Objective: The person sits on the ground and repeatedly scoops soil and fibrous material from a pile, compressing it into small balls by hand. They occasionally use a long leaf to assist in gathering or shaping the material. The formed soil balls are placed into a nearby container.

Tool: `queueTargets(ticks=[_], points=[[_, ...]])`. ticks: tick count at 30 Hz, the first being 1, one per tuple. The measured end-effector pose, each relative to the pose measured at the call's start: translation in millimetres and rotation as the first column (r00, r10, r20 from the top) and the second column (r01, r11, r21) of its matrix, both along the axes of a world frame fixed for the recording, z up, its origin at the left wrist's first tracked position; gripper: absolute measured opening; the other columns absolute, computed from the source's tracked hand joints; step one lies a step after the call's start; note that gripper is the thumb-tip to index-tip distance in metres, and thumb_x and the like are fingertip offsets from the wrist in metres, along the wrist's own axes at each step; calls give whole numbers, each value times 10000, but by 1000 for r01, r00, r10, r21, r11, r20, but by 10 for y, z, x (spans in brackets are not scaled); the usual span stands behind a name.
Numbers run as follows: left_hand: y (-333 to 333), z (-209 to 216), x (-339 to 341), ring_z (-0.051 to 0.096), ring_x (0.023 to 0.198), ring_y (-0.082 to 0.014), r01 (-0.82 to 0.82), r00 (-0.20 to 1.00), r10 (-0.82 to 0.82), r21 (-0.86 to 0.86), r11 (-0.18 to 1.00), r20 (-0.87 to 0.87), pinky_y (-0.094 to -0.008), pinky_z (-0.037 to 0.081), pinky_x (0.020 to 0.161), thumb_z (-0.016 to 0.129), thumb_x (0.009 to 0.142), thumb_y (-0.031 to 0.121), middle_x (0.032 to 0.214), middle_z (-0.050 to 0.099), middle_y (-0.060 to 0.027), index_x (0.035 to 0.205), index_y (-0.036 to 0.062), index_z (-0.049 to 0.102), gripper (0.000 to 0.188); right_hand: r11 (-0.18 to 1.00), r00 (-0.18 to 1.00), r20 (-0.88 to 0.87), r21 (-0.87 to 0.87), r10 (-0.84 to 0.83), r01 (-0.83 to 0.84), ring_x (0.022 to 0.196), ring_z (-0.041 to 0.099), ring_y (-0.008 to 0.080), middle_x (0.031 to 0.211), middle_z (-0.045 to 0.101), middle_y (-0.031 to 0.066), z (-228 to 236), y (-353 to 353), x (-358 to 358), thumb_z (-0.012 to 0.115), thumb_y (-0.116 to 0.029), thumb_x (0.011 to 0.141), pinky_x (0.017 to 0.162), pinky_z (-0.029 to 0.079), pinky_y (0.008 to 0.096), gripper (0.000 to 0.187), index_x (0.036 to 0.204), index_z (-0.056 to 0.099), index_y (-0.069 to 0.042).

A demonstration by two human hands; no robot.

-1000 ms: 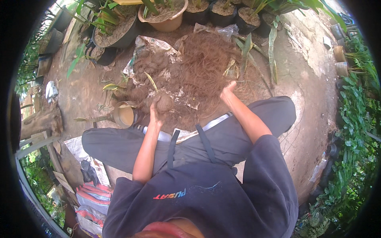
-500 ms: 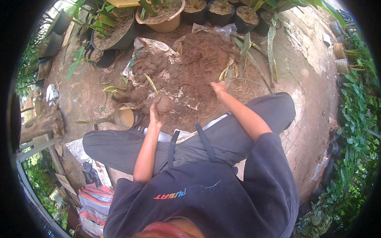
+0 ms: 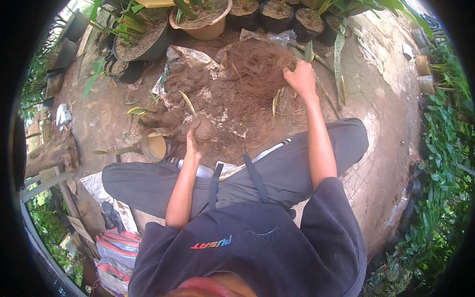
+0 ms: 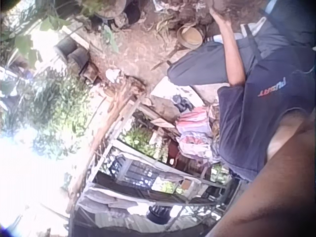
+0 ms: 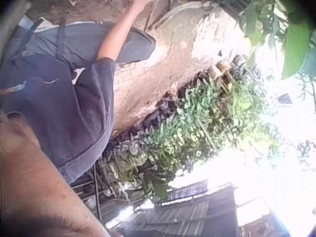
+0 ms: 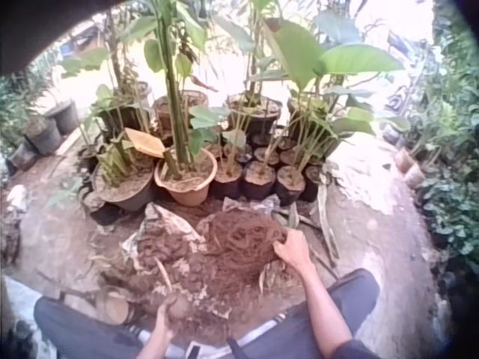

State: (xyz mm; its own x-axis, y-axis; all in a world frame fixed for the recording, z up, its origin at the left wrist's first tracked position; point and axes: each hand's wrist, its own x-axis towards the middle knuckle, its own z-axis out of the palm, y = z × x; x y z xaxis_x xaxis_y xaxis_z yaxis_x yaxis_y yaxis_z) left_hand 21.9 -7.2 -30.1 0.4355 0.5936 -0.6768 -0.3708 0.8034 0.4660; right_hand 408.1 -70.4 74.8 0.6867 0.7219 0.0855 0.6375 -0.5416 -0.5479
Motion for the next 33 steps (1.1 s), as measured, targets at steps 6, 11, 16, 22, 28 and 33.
queueTargets(ticks=[6, 11, 16, 22, 28, 33], points=[[17, -23, 81, 621, 976, -217, 39, 999, -39, 22, 999, -12, -394, 522, 841, 682, 795, 265, 1098, 618, -92, 1176, 79, 546, 445, 847, 643, -714, 497, 276, 188, 978, 550, 182, 1146, 571, 79, -744, -170, 621, 527, -224, 868, 863, 461, 301, 429, 1232, 514, 2], [12, 125, 87, 618, 1008, -245, 112, 993, -108, 84, 990, -48, -387, 521, 865, 676, 795, 268, 1122, 617, -127, 1223, 39, 515, 512, 880, 419, -864, 404, 278, 249, 1061, 507, 178, 1176, 536, 79, -542, -98, 231, 509, -437, 922, 923, 434, 331, 551, 1302, 458, -41], [116, 708, 546, 574, 1096, -308, 283, 842, -290, 84, 955, 455, -416, 521, 871, 677, 773, 380, 1279, 525, -167, 1306, 53, 456, 664, 876, 387, -864, 427, 322, 225, 930, 602, 155, 1122, 618, 47, -591, -45, 110, 472, -454, 958, 798, 529, 294, 487, 1245, 554, -69], [-2, 474, 1227, 519, 1158, -364, 156, 665, -93, -16, 988, 741, -444, 542, 843, 705, 732, 442, 1380, 429, -176, 1358, 91, 414, 775, 951, 405, -862, 247, 304, -188, 818, 556, 119, 976, 610, 4, -396, 53, 36, 471, -272, 930, 706, 475, 237, 398, 1258, 578, -74], [21, 289, 1623, 574, 1039, -345, 164, 605, -81, -25, 986, 792, -427, 553, 774, 678, 743, 494, 1297, 512, -109, 1447, 119, 316, 876, 979, 173, -969, 153, 175, -134, 1003, 571, 130, 1189, 596, 45, -428, -41, 174, 438, -346, 977, 837, 494, 256, 437, 1304, 535, -72], [15, 292, 1623, 565, 1058, -302, 246, 654, -133, -42, 968, 745, -445, 534, 771, 650, 740, 516, 1280, 519, -111, 1401, 126, 378, 815, 950, 242, -946, 145, 215, -277, 1166, 523, 150, 1325, 534, 48, -210, -132, 187, 424, -371, 989, 996, 436, 292, 479, 1353, 481, -65]])
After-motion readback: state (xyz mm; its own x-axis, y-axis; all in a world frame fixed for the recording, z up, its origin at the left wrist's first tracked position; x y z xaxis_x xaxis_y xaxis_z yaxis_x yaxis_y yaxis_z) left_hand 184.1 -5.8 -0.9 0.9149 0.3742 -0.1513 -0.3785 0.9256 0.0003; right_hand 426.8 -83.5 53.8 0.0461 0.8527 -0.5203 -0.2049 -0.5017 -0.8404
